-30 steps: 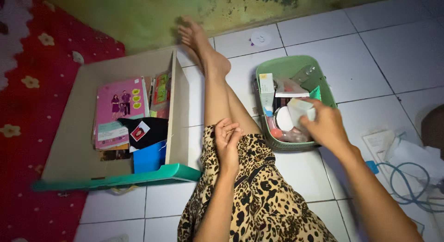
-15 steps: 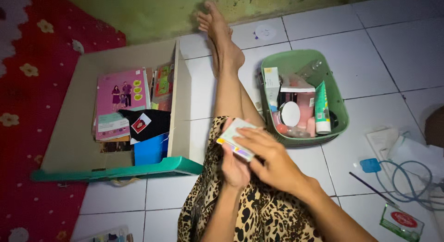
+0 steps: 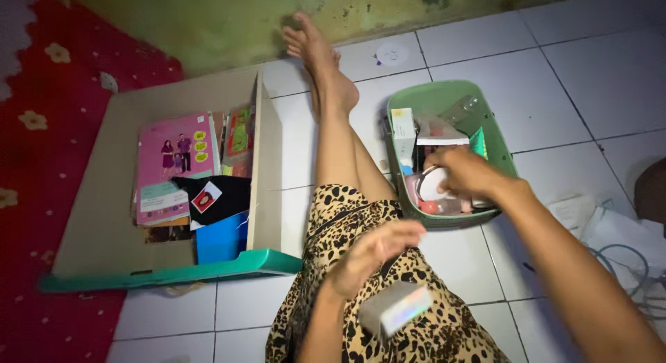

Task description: The person sits on the floor and empties a green basket of cosmetics and accessories onto the floor. They wipe the inside of the basket with a tissue, then pick up various items such as a compact, eyeshadow palette, and tubes, wiping them with a tissue before placing some back into the basket.

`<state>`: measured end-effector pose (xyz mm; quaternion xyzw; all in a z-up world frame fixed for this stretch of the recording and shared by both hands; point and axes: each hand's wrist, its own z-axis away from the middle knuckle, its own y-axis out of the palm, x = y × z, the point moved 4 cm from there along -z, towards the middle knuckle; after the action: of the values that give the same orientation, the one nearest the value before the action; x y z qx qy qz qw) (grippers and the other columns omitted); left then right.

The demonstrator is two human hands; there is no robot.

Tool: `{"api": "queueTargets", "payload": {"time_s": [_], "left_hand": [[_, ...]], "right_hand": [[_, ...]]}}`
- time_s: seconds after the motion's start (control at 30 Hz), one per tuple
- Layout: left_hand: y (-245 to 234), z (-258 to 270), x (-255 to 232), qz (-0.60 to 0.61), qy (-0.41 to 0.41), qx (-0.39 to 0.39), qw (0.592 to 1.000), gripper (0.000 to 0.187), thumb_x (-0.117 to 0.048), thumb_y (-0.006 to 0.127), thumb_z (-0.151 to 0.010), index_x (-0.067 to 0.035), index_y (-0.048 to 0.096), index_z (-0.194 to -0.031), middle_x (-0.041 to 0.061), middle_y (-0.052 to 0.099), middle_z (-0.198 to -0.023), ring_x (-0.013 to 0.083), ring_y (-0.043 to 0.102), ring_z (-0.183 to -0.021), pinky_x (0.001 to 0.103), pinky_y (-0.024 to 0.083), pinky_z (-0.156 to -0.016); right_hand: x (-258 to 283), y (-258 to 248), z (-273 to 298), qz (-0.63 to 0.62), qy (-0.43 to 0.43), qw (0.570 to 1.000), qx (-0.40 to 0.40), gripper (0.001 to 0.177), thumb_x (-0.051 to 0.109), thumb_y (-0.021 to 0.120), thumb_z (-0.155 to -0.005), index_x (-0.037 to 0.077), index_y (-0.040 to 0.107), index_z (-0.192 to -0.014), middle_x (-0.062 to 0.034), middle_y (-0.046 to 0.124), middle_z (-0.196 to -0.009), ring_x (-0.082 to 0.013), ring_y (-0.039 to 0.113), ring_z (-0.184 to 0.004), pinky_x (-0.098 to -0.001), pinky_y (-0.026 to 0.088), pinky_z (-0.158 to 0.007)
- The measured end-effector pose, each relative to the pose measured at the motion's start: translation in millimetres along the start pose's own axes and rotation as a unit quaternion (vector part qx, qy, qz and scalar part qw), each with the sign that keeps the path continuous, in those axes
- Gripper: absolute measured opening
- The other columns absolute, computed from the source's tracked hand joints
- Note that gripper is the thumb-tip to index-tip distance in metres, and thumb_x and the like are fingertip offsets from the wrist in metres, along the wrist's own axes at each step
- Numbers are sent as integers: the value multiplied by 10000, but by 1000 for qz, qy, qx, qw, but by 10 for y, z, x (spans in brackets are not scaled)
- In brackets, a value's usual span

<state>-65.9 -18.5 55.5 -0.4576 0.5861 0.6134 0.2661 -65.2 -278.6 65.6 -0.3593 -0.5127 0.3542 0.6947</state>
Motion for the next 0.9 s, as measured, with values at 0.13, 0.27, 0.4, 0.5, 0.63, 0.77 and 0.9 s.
{"api": "queueTargets", "payload": {"time_s": [0.13,0.27,0.4,0.5,0.63,0.77,0.9], "left_hand": [[-226,-534,-169,-182,82,-277,940,640,-361,695,-929,0,517,-1426,194,618,-1360,255,594,-1275,399,472,-1099],[-119,-1348,-161,-197,95,-297,930,617,-253,754,-864,-29,485,-1372,139,637,-1257,188,653,-1118,362,572,-908],[183,-1902,84,-209,80,-290,931,371,-284,750,-948,49,692,-1101,124,743,-956,177,690,-840,329,571,-707],[277,-1971,252,-189,67,-305,931,320,-250,749,-927,36,683,-1055,102,727,-905,182,676,-777,348,543,-632],[57,-1891,298,65,-7,-320,945,341,-221,682,-887,-49,610,-1172,151,709,-1068,273,714,-898,432,581,-693],[-104,-1747,102,269,-10,-235,934,502,-331,562,-952,23,564,-1308,276,649,-1281,377,673,-1182,508,616,-909],[-181,-1486,-122,306,37,-179,934,625,-451,475,-1039,72,521,-1379,315,603,-1358,426,602,-1269,505,574,-944]], "right_hand": [[-124,-336,215,-210,19,973,-93,322,69,808,-790,41,737,-1102,-110,766,-960,-180,678,-843,-327,538,-749],[-158,-507,476,-414,-34,891,-181,193,148,675,-933,24,692,-1081,23,721,-904,-40,633,-794,-240,516,-696],[-438,-432,637,-256,39,882,-394,335,232,574,-1132,-26,688,-951,-111,653,-760,-150,574,-706,-328,485,-649],[-992,-217,670,-173,152,860,-455,327,226,565,-1127,-22,706,-967,-189,681,-776,-283,658,-682,-388,501,-690],[-1926,34,700,-29,160,861,-483,349,89,526,-860,6,744,-1120,-236,712,-1047,-410,658,-1003,-452,522,-898],[-2461,312,411,-12,227,882,-412,441,55,617,-766,66,770,-1180,-264,659,-1220,-430,616,-1167,-477,508,-1008],[-2449,259,-37,-73,255,892,-366,350,331,745,-906,76,764,-1144,-265,659,-1151,-444,618,-1107,-531,479,-950]]}}
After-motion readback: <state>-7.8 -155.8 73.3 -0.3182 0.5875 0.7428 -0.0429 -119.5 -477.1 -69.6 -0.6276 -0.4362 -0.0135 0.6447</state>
